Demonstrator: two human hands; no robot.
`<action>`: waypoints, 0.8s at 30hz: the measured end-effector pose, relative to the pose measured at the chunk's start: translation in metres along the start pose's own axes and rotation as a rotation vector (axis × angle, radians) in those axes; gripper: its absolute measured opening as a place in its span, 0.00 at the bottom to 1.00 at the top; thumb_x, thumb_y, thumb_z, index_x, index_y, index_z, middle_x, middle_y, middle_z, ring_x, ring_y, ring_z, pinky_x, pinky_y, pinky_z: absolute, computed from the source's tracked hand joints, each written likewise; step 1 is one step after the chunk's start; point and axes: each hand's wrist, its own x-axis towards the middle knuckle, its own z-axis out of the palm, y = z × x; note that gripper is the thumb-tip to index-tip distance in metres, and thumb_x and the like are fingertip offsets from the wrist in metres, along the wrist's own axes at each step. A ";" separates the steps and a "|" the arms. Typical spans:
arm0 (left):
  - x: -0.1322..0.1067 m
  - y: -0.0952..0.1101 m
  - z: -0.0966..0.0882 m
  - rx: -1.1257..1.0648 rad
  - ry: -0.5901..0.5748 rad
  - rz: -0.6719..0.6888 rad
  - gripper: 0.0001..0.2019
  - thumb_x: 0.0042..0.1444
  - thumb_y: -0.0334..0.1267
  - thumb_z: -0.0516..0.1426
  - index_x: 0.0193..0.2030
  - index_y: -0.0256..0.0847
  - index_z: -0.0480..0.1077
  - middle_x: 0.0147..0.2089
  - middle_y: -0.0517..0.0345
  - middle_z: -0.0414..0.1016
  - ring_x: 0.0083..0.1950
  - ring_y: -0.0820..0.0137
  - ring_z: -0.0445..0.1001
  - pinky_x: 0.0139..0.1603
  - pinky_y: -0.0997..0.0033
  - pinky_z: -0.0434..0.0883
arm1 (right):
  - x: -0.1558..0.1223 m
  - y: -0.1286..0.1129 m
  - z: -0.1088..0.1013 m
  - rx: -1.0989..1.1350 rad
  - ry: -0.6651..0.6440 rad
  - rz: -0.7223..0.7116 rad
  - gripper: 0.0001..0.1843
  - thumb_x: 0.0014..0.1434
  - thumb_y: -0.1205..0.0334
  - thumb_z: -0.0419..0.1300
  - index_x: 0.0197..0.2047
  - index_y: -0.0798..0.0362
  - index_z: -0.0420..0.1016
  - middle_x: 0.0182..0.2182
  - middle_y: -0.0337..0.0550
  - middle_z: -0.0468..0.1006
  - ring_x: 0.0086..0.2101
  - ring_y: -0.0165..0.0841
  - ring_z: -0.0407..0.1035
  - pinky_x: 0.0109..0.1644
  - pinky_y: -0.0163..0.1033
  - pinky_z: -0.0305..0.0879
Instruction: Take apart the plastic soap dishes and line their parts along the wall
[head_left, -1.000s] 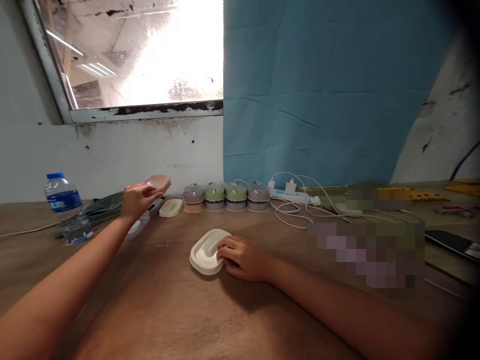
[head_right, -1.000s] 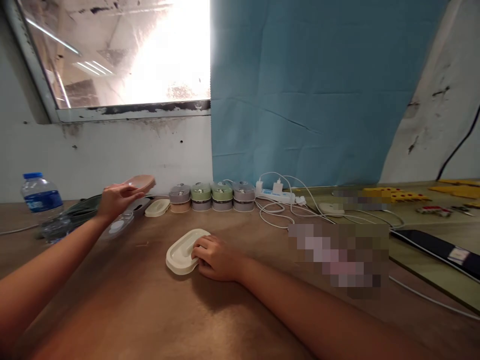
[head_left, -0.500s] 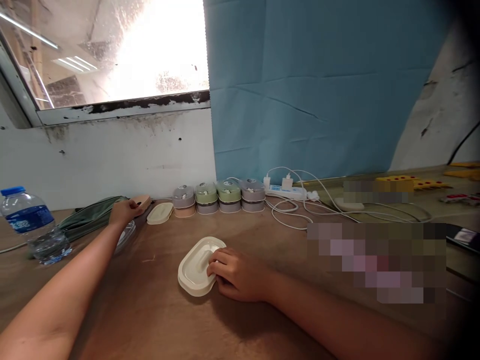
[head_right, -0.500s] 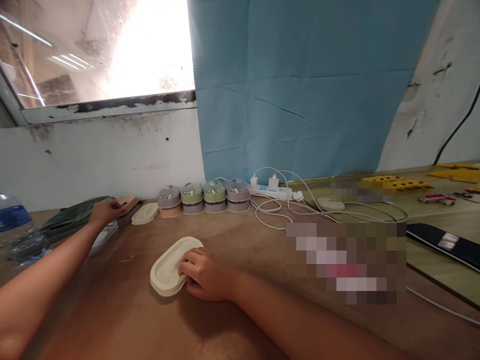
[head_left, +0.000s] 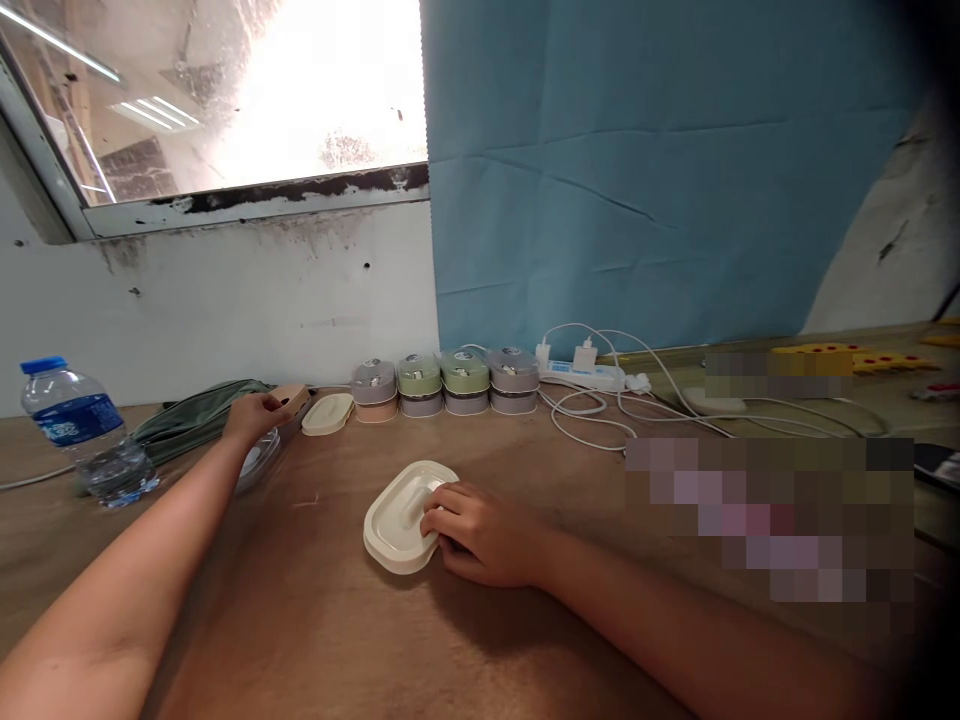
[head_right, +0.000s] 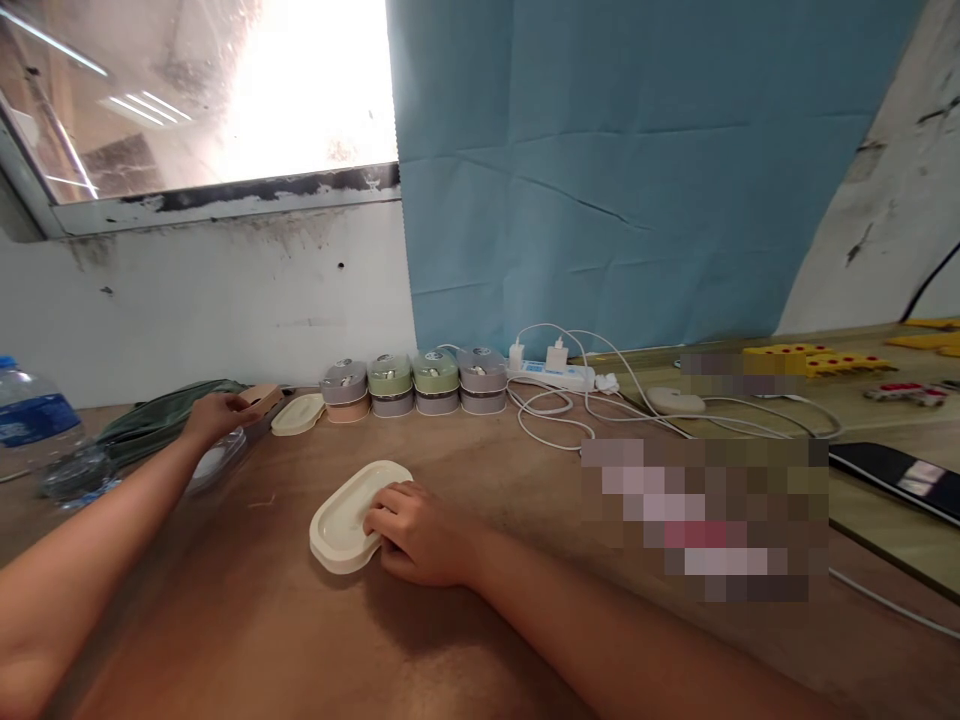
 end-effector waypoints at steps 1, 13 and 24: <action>-0.002 0.003 -0.001 -0.001 0.020 0.000 0.19 0.39 0.48 0.58 0.36 0.37 0.71 0.37 0.52 0.74 0.39 0.61 0.71 0.33 0.71 0.62 | 0.000 0.000 0.000 0.009 0.001 0.001 0.10 0.51 0.72 0.51 0.37 0.55 0.68 0.35 0.47 0.70 0.37 0.34 0.63 0.44 0.38 0.61; -0.157 0.081 -0.015 -0.374 -0.065 0.858 0.10 0.53 0.39 0.52 0.40 0.40 0.68 0.46 0.50 0.68 0.50 0.66 0.66 0.54 0.66 0.61 | 0.002 -0.002 0.000 0.062 -0.028 0.024 0.13 0.51 0.73 0.51 0.40 0.55 0.68 0.39 0.48 0.70 0.41 0.35 0.64 0.48 0.42 0.60; -0.203 0.097 0.003 -0.387 -0.320 1.046 0.12 0.54 0.35 0.52 0.44 0.42 0.71 0.41 0.52 0.71 0.42 0.68 0.68 0.45 0.71 0.65 | 0.002 -0.005 -0.002 -0.100 -0.010 -0.032 0.13 0.53 0.72 0.51 0.41 0.55 0.68 0.39 0.47 0.71 0.42 0.34 0.64 0.51 0.43 0.59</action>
